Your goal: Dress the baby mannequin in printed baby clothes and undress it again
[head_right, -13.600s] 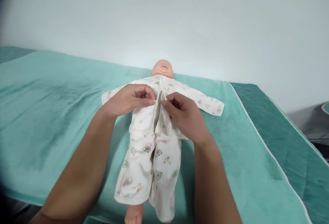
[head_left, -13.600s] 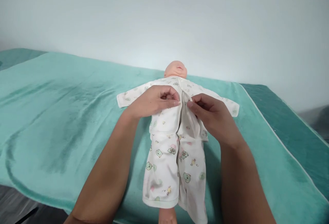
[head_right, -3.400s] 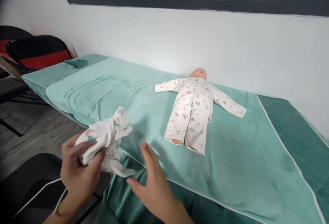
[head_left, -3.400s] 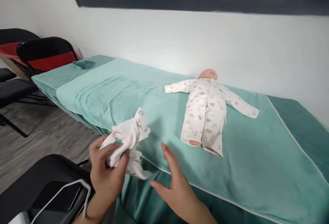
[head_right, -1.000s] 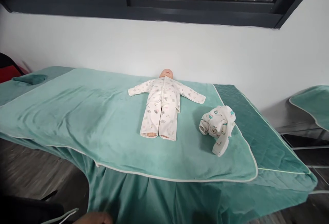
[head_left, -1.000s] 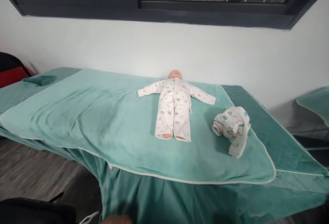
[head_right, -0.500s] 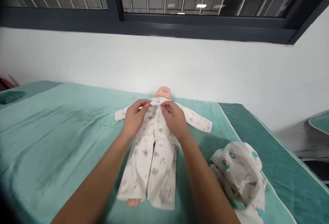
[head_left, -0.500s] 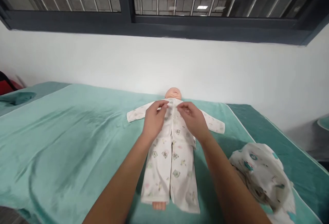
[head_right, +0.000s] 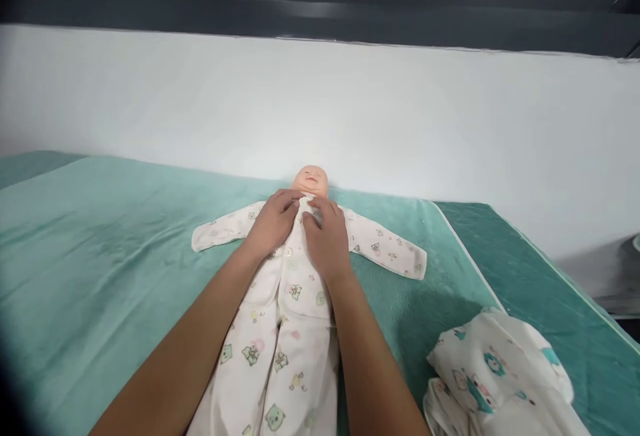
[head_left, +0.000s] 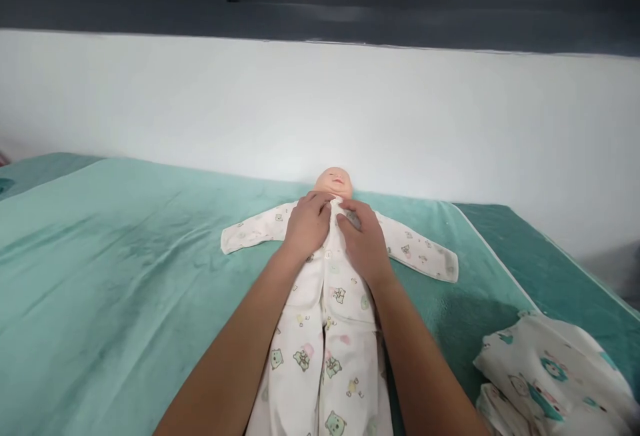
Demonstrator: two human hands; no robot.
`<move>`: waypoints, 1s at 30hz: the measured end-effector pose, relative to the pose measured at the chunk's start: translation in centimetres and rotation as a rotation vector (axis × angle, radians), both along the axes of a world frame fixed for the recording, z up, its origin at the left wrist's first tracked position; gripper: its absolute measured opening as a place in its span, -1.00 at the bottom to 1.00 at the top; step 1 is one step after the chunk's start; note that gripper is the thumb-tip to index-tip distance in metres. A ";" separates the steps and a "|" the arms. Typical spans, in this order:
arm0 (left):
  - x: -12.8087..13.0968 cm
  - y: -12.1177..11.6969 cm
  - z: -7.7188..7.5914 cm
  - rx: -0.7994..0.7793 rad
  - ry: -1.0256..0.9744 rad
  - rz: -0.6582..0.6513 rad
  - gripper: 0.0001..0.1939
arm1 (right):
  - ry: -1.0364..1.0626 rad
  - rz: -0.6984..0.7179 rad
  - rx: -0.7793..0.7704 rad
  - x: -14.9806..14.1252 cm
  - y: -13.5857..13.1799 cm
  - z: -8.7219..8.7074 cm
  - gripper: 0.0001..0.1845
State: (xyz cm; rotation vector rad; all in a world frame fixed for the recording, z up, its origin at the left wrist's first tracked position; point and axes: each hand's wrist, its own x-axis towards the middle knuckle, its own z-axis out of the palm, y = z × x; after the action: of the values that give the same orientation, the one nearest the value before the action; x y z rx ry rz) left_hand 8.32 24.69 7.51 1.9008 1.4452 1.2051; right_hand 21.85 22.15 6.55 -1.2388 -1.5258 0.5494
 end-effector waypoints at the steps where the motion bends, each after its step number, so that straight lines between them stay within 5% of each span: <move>1: 0.0 0.0 0.1 -0.002 -0.010 -0.003 -0.66 | 0.004 -0.007 -0.010 0.0 0.0 0.0 -0.72; 13: 0.0 0.0 0.1 0.021 -0.024 -0.028 -0.67 | -0.028 0.031 -0.093 0.1 -0.1 0.2 -0.55; 30: 0.3 -0.3 0.3 0.013 -0.003 0.006 -0.77 | -0.007 0.025 -0.042 0.1 0.0 0.0 -0.62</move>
State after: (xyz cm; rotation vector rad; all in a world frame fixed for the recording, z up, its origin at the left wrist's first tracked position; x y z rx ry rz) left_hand 8.58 24.39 7.82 1.9038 1.4454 1.2230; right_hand 21.92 22.16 6.55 -1.2567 -1.5447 0.5966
